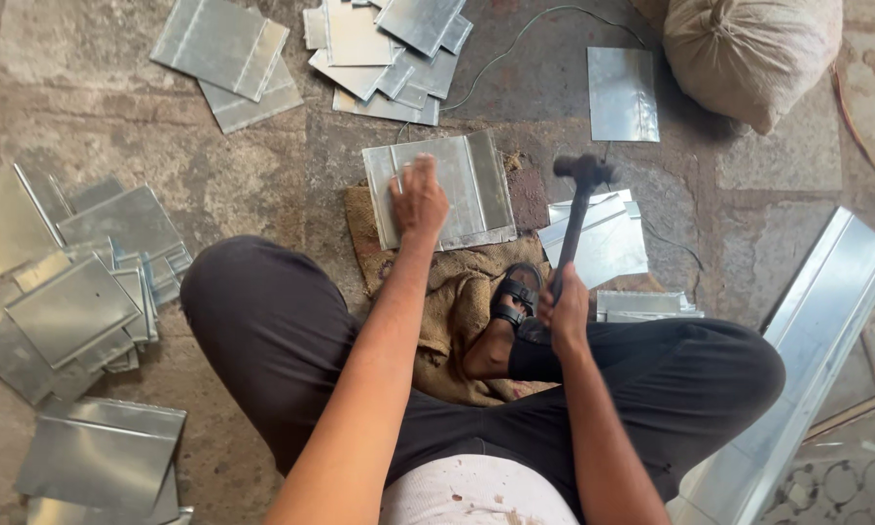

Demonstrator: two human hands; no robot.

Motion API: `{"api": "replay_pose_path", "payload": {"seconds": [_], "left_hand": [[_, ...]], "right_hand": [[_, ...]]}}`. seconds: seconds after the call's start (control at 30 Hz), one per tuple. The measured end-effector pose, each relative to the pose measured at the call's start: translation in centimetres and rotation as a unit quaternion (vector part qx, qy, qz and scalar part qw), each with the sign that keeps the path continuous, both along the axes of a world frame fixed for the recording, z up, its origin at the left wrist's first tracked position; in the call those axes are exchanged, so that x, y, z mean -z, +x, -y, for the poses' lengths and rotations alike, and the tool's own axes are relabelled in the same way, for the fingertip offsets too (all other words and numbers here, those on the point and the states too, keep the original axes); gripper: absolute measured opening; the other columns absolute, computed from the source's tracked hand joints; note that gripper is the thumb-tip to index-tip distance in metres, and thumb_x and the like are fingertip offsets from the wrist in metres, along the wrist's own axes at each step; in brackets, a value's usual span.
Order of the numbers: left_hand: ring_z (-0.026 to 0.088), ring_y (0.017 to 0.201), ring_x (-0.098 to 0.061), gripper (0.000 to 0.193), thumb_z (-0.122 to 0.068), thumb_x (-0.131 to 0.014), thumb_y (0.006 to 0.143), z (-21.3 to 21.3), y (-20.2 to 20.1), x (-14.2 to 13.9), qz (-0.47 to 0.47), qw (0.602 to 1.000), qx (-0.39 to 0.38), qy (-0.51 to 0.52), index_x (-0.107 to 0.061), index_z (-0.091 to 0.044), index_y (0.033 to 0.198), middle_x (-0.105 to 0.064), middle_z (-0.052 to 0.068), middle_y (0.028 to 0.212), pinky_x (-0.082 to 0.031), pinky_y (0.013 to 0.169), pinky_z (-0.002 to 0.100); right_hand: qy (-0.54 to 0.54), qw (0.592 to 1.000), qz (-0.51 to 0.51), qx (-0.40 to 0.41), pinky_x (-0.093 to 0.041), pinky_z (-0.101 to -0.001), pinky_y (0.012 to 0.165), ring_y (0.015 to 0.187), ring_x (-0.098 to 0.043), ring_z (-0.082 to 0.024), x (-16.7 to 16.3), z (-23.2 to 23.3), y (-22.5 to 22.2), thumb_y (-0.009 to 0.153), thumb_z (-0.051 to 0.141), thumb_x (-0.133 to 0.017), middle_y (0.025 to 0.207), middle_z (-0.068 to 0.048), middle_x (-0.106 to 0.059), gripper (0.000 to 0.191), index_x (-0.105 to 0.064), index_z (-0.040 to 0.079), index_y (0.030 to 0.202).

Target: The person uses a hammer to fold and flatten the edges of metal sheets. They pick up rectangular sheets, place them on a metal block, and strike the edges with the hammer before placing them in a pile.

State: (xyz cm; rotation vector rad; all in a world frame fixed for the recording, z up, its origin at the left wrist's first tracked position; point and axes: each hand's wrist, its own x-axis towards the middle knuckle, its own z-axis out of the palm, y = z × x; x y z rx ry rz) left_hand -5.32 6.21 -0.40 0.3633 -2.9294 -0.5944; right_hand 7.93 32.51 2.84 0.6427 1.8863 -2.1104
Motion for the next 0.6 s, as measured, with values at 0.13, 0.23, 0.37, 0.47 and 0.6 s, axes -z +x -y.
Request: {"api": "replay_pose_path", "payload": {"seconds": [0.13,0.23,0.37,0.47,0.6], "left_hand": [[0.037,0.136,-0.051,0.074,-0.017,-0.070,0.089,3.9,0.6,-2.3,-0.150,0.969,-0.183,0.073,-0.038,-0.006,0.154,-0.052,0.018,0.151,-0.041,0.113,0.055],[0.038,0.128,-0.055,0.075,-0.017,-0.074,0.089,7.0,1.0,-2.4,-0.152,0.927,-0.258,0.228,-0.036,-0.003,0.152,-0.056,0.022,0.142,-0.046,0.104,0.051],[0.033,0.119,-0.067,0.056,-0.017,-0.070,0.096,8.1,1.1,-1.2,-0.076,0.853,-0.269,0.440,-0.051,-0.005,0.148,-0.067,0.021,0.134,-0.053,0.101,0.043],[0.032,0.111,-0.074,0.044,-0.016,-0.067,0.101,6.7,1.7,-0.8,-0.053,0.836,-0.323,0.440,-0.063,-0.006,0.143,-0.075,0.021,0.125,-0.058,0.097,0.038],[0.031,0.111,-0.061,0.054,-0.004,-0.060,0.097,4.3,3.0,-1.6,-0.118,0.759,-0.396,0.502,-0.040,-0.006,0.148,-0.054,0.023,0.137,-0.052,0.100,0.044]], "right_hand": [[-0.057,0.988,0.143,0.019,-0.022,-0.0230,0.035,0.040,-0.029,-0.006,-0.2,0.3,-2.5,0.106,0.059,-0.040,0.057,0.005,-0.036,0.050,-0.045,0.013,0.086],[-0.164,0.960,0.226,-0.012,-0.017,-0.0223,0.033,0.038,-0.025,-0.006,-0.2,1.0,-3.5,0.104,0.063,-0.044,0.055,0.006,-0.032,0.050,-0.042,0.017,0.084],[-0.126,0.970,0.208,0.005,-0.017,-0.0237,0.034,0.039,-0.025,-0.007,-0.5,2.0,-4.3,0.103,0.059,-0.045,0.058,0.003,-0.035,0.048,-0.043,0.015,0.085],[-0.123,0.973,0.194,0.004,-0.018,-0.0240,0.034,0.039,-0.025,-0.008,-0.6,2.5,-4.7,0.102,0.060,-0.045,0.057,0.002,-0.034,0.048,-0.044,0.015,0.085],[-0.181,0.958,0.217,0.041,-0.019,-0.0219,0.036,0.041,-0.025,-0.005,-0.3,3.2,-4.9,0.104,0.059,-0.050,0.059,0.005,-0.033,0.047,-0.046,0.015,0.087]]}}
